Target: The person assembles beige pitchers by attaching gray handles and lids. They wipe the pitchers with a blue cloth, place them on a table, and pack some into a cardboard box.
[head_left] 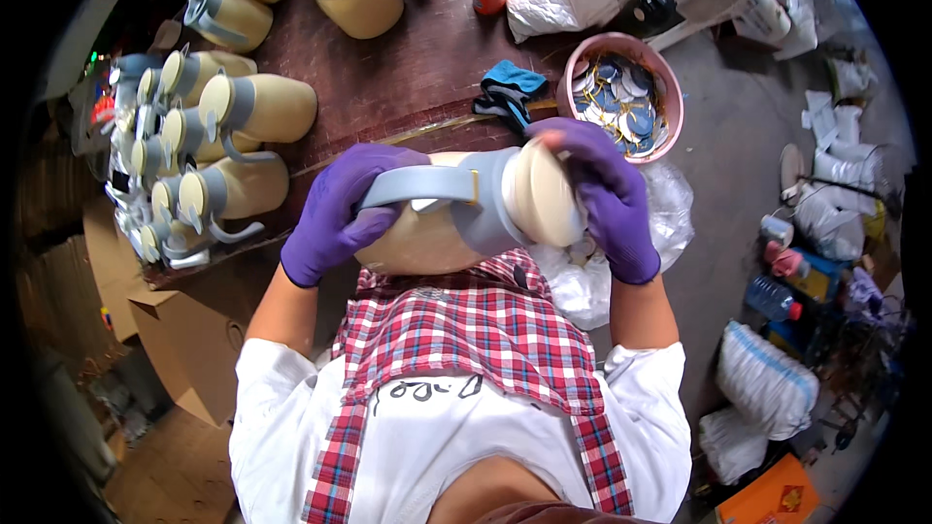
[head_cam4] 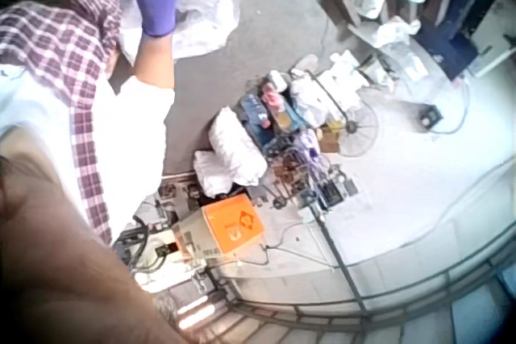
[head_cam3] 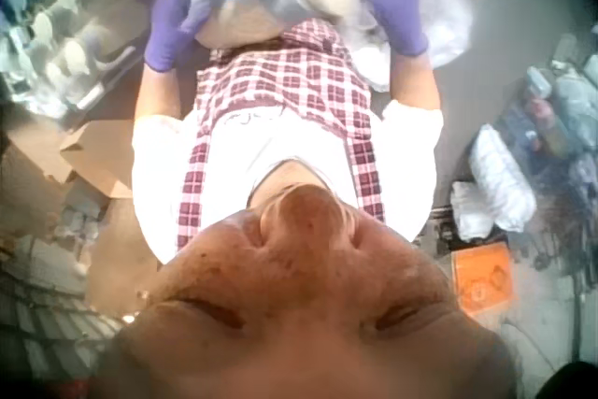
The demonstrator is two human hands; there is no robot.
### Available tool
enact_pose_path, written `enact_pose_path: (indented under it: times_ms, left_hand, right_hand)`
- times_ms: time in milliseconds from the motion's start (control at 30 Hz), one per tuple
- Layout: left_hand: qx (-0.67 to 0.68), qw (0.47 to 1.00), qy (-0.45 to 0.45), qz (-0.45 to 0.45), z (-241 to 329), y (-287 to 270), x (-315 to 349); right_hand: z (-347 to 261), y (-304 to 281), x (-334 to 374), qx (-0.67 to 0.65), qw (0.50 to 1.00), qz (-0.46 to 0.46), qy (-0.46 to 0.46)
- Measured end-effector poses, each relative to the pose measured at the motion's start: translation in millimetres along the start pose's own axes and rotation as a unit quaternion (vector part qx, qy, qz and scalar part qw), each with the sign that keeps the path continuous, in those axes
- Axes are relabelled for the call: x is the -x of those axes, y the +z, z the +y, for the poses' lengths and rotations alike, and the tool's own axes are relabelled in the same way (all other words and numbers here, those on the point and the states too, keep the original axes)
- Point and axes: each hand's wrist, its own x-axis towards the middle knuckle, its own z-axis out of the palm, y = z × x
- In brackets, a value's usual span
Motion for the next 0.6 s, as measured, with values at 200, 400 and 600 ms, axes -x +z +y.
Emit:
enact_pose_path:
  times_ms: [200, 400, 600]
  left_hand:
    - [0.146, 0.987, -0.05, 0.034, -1, -16, 27]
    - [0.165, 0.982, -0.09, 0.006, -34, -23, 38]
    - [0.075, 0.993, -0.066, 0.055, -40, -13, 42]
  right_hand:
    - [-57, 45, -47, 0.093, 0.978, -0.174, -0.073]
    - [-23, 67, -39, 0.178, 0.933, -0.252, -0.185]
    - [-18, 96, -11, 0.083, 0.989, -0.117, 0.019]
